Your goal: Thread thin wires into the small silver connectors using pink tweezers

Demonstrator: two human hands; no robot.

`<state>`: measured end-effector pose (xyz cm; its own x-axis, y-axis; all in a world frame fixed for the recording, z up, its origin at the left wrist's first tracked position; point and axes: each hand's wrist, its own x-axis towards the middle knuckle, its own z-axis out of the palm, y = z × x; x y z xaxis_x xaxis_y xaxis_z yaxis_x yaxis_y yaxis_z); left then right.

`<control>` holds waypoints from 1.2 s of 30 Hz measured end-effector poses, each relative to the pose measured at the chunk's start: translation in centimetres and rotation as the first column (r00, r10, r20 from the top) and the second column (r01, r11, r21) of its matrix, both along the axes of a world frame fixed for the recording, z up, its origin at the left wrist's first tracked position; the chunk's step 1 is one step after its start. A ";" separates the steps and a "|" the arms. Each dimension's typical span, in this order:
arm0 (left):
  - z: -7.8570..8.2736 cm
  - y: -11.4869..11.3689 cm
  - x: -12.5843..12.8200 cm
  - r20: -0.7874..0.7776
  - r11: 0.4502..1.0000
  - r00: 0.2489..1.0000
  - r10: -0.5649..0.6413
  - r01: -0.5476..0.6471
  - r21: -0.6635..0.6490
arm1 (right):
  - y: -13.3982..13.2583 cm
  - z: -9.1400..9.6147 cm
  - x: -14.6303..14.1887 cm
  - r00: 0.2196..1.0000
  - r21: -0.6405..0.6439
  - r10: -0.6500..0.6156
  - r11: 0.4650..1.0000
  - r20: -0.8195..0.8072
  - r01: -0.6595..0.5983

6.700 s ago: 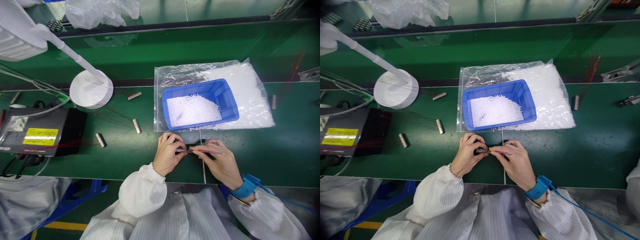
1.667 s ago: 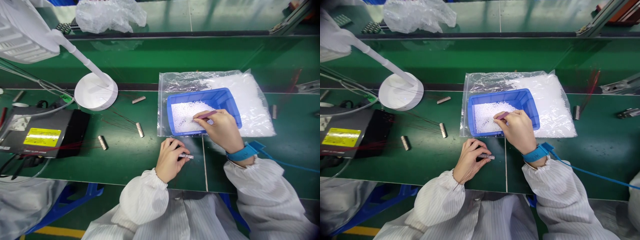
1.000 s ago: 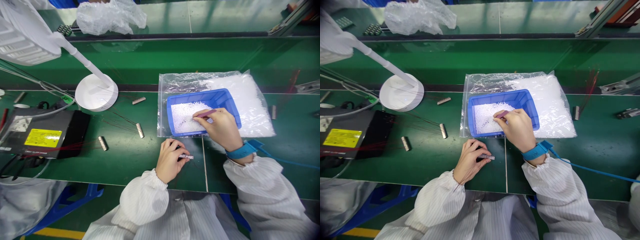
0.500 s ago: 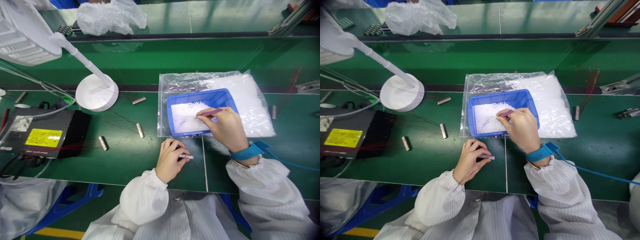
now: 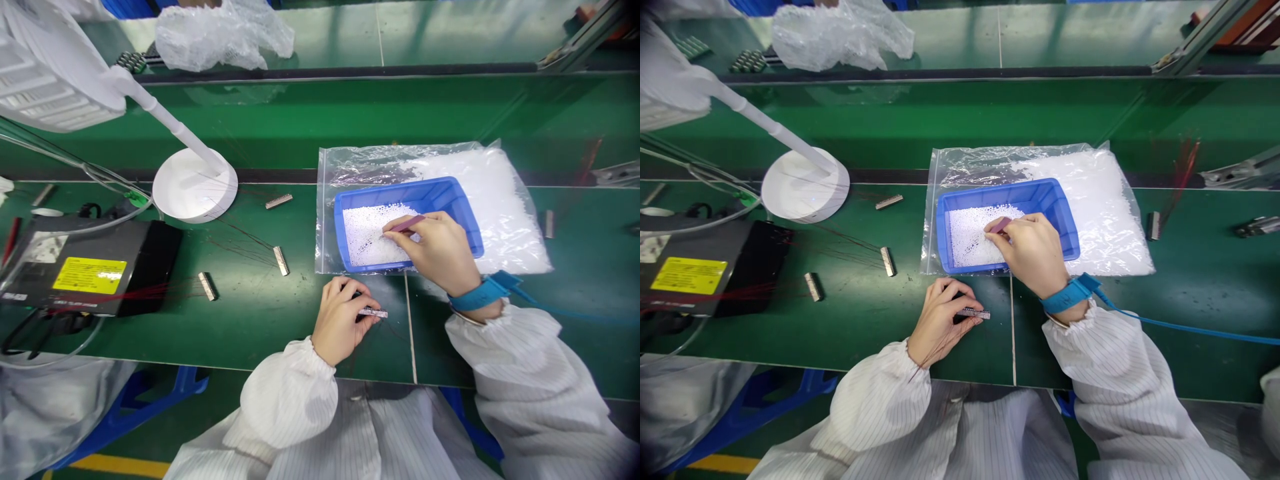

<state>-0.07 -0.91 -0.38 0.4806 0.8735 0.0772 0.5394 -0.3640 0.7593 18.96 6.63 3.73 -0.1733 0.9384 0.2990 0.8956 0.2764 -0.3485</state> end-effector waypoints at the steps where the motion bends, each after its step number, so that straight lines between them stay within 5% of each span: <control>1: 0.0 0.0 0.0 0.004 1.000 1.000 -0.001 0.001 -0.001 | 0.0 0.0 0.0 1.000 -0.003 -0.002 1.000 0.001 0.002; 36: -0.2 -0.1 0.0 0.011 1.000 1.000 0.011 -0.011 0.012 | 0.4 0.2 0.0 1.000 -0.033 -0.018 0.999 -0.001 0.018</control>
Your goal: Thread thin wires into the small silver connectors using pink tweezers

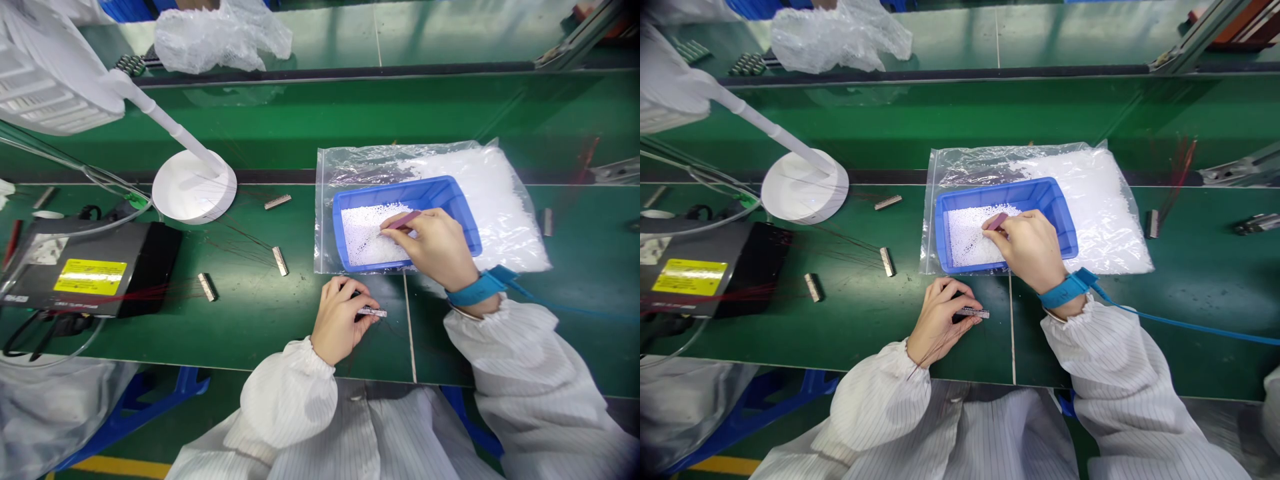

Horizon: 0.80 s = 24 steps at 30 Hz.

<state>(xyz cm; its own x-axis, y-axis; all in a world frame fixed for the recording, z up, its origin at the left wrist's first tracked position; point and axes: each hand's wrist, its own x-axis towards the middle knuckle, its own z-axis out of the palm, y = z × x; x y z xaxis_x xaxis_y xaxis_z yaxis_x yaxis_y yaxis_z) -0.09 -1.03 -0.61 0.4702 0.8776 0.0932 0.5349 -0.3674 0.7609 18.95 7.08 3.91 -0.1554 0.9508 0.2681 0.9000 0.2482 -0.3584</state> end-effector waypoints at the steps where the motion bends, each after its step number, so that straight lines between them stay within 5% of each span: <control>1: 0.0 0.0 0.0 0.000 1.000 1.000 -0.001 0.001 0.002 | 0.1 0.0 0.0 1.000 -0.003 -0.002 1.000 0.010 0.002; 16: -0.2 0.0 0.0 -0.004 1.000 1.000 -0.004 0.004 0.006 | -0.3 0.5 0.0 1.000 0.021 0.007 1.000 -0.022 -0.006; 24: 0.6 0.2 0.0 -0.048 1.000 0.999 -0.010 0.010 -0.010 | -6.9 3.4 1.3 0.968 0.106 0.059 0.994 -0.244 -0.034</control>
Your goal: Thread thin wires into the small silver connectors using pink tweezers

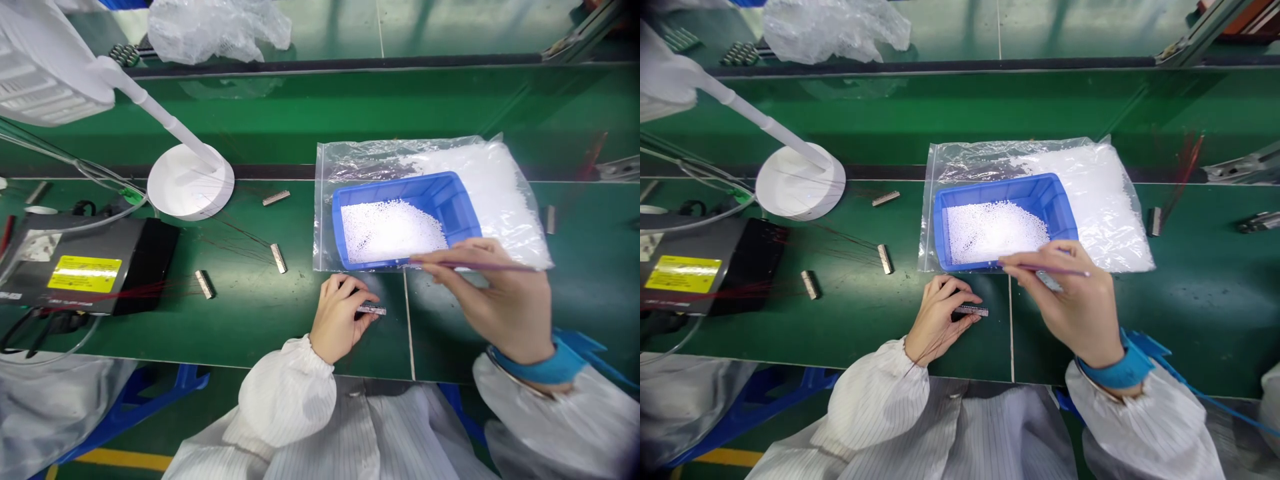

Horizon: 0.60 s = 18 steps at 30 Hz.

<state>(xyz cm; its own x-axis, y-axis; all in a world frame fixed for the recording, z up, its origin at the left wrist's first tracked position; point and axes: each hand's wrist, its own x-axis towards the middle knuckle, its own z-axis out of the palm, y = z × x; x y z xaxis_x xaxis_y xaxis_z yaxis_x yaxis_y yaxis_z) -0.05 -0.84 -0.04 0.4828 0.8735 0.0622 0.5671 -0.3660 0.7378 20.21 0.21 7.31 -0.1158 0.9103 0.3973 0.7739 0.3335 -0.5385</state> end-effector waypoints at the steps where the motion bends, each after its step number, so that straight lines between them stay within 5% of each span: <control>1: 0.1 0.0 0.0 -0.004 1.000 1.000 0.001 -0.001 0.001 | -0.9 -0.1 0.0 1.000 -0.017 0.021 1.000 -0.014 -0.021; 10: 0.4 0.1 0.4 -0.031 1.000 1.000 0.005 -0.006 -0.016 | -4.2 -3.8 -1.4 0.990 -0.147 0.122 0.980 -0.064 -0.131; 18: 0.6 0.3 0.4 -0.039 0.999 0.999 0.008 -0.010 -0.047 | -4.3 -4.4 -1.7 0.990 -0.167 0.127 0.977 -0.058 -0.136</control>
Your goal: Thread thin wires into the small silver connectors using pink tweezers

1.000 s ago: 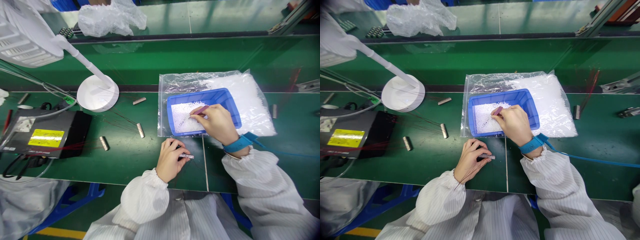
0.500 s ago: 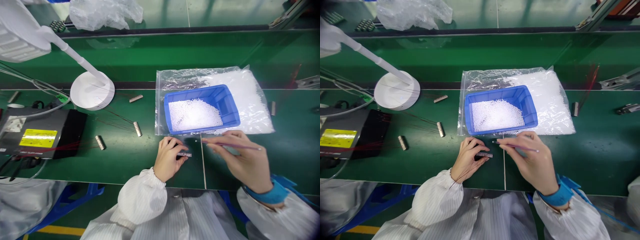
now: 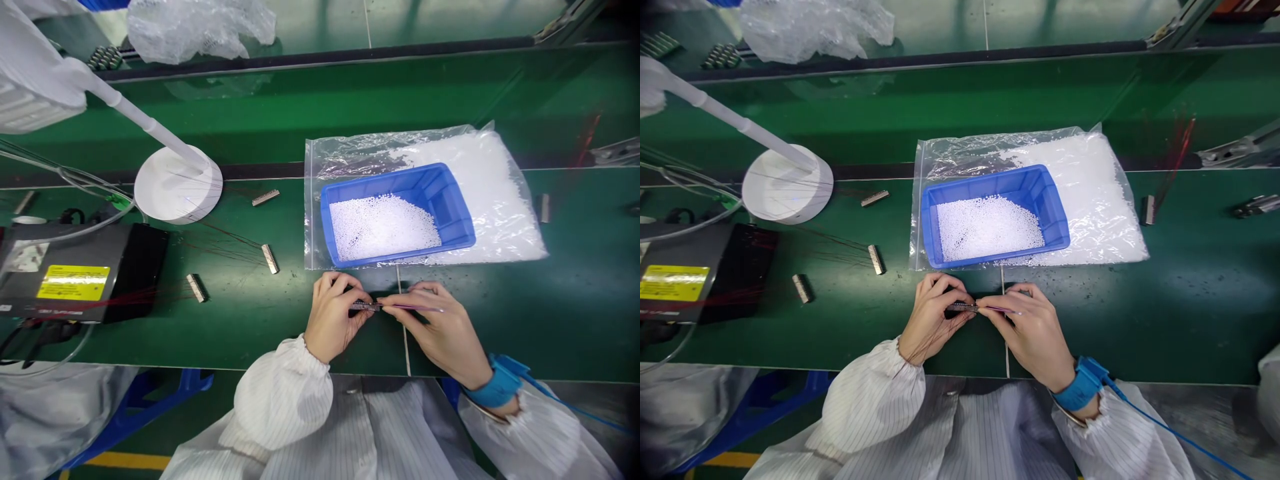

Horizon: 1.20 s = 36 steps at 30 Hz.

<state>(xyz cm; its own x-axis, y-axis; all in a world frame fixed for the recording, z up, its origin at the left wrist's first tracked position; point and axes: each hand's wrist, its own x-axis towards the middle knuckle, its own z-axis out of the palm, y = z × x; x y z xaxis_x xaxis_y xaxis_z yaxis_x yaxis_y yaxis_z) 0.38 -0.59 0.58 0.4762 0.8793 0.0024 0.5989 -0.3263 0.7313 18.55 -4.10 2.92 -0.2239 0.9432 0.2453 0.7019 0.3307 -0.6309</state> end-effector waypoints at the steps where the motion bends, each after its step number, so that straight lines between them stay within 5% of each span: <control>1: 0.0 0.0 0.0 0.005 1.000 1.000 0.000 0.000 0.000 | 0.0 0.0 0.0 1.000 -0.001 0.003 1.000 0.006 -0.003; 36: -0.2 0.0 0.0 -0.006 1.000 1.000 0.010 -0.010 0.001 | -0.2 -0.2 0.0 1.000 0.015 -0.013 1.000 -0.010 0.013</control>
